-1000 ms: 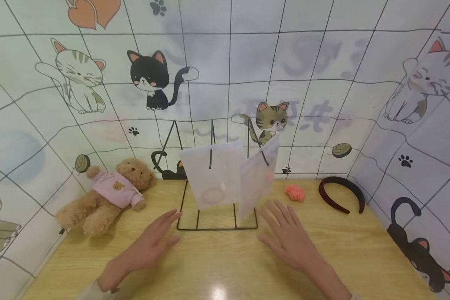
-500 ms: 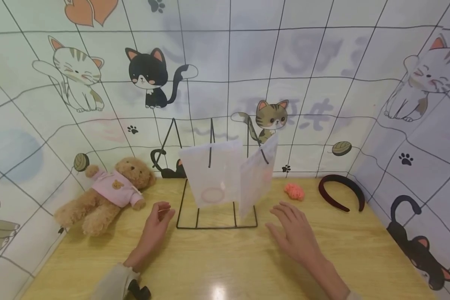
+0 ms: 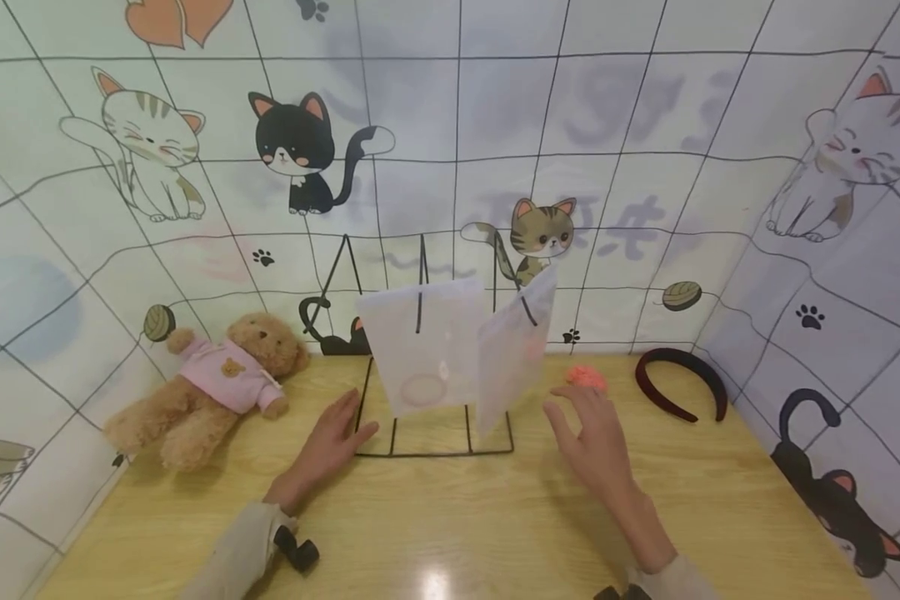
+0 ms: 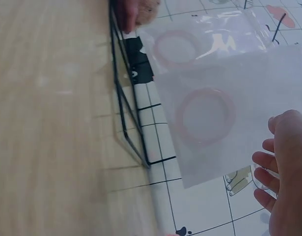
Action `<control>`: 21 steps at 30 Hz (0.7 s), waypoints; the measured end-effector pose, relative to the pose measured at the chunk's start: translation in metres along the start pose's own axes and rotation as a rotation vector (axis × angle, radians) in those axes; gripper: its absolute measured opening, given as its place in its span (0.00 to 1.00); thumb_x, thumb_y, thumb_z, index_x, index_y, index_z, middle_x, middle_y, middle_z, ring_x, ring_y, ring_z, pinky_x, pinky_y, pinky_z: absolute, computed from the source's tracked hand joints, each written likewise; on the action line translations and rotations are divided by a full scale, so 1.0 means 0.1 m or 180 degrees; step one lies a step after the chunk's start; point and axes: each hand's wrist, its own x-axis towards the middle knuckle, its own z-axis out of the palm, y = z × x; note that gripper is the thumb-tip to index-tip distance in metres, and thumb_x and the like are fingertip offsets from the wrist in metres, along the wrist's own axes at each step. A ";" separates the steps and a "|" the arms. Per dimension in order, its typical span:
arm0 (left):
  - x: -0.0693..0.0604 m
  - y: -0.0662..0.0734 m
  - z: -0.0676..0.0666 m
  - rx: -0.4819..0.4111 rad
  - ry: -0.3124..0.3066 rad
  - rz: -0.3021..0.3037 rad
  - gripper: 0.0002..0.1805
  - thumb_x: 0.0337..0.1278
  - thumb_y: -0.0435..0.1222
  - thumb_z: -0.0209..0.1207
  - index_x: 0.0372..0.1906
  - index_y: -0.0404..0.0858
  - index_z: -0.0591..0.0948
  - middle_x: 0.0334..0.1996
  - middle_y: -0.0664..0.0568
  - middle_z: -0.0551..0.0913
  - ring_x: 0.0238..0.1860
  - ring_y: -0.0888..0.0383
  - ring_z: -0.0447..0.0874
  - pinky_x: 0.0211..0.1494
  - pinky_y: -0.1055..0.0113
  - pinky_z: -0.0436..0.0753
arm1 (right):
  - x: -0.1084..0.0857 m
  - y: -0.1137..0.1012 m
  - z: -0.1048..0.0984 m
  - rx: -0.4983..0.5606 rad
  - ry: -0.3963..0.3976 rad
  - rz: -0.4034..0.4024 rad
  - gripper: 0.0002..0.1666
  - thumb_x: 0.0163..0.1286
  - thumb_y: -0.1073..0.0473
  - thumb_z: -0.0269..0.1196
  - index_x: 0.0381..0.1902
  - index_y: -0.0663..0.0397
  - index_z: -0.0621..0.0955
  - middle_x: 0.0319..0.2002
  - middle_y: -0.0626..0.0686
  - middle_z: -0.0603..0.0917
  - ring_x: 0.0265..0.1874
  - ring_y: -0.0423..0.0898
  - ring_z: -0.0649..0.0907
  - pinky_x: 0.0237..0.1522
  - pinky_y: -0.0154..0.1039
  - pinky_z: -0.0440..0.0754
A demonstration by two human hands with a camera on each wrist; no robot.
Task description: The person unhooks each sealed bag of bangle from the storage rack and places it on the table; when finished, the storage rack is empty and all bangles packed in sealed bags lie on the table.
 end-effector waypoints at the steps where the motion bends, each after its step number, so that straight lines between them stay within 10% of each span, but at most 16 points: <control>1: 0.00 0.00 0.01 0.0185 -0.0106 0.0047 0.49 0.67 0.63 0.52 0.78 0.33 0.56 0.79 0.42 0.55 0.79 0.45 0.52 0.81 0.46 0.48 | 0.03 0.02 0.00 0.0055 0.0038 0.0043 0.15 0.62 0.71 0.67 0.48 0.64 0.84 0.50 0.63 0.84 0.56 0.46 0.79 0.64 0.25 0.66; 8: -0.01 0.05 0.06 0.1089 -0.0416 0.0292 0.68 0.48 0.78 0.51 0.79 0.32 0.49 0.81 0.42 0.47 0.81 0.47 0.44 0.82 0.47 0.45 | 0.31 0.12 0.01 0.0325 0.0289 0.0622 0.11 0.70 0.68 0.61 0.48 0.66 0.83 0.46 0.62 0.83 0.50 0.27 0.74 0.52 0.22 0.69; 21: -0.03 0.03 0.05 0.1176 -0.0363 0.0283 0.65 0.50 0.77 0.50 0.79 0.32 0.50 0.80 0.41 0.48 0.81 0.46 0.45 0.81 0.44 0.46 | 1.02 0.08 -0.03 0.0969 0.0497 0.1878 0.26 0.77 0.42 0.53 0.62 0.53 0.76 0.55 0.46 0.77 0.58 0.38 0.74 0.61 0.38 0.70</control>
